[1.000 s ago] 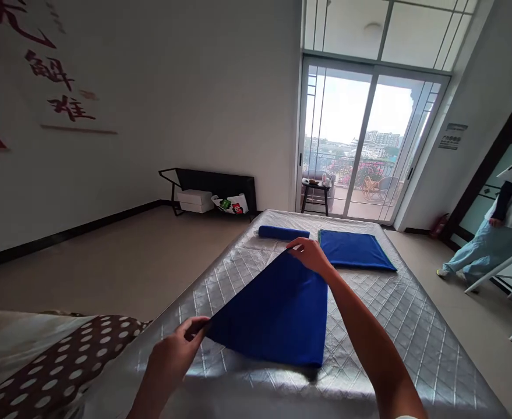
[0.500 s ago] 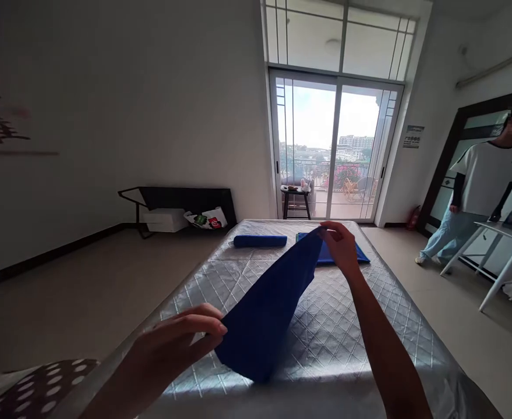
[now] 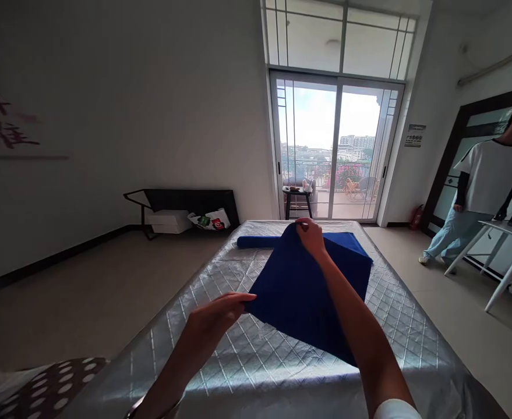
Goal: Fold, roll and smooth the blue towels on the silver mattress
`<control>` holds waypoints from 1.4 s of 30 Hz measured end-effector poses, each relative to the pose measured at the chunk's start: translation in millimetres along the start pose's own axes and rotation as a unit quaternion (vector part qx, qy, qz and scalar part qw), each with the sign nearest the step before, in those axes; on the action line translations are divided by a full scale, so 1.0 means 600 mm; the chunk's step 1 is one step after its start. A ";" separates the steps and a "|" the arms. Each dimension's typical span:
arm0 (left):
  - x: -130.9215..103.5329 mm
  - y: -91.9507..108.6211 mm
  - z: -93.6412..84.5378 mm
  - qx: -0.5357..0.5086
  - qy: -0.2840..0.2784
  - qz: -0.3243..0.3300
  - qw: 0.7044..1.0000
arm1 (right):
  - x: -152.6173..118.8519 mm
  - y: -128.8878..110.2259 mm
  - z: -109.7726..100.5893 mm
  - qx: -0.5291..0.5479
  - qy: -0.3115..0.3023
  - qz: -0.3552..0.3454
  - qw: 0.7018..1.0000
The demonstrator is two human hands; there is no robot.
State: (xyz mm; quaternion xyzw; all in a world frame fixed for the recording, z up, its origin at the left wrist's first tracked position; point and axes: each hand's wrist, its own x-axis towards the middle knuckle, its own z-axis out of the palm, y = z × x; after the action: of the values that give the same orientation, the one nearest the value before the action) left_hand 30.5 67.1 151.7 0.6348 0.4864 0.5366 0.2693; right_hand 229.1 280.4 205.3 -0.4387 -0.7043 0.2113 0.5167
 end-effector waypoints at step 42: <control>-0.089 -0.213 -0.082 0.244 0.156 0.000 0.957 | -0.440 0.084 -0.153 -0.130 -0.015 -0.099 0.986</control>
State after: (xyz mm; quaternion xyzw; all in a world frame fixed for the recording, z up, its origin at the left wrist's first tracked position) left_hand -55.4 58.9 32.5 0.5899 0.6382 0.4939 0.0271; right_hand 354.6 71.6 59.1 -0.4264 -0.7737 0.0725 0.4630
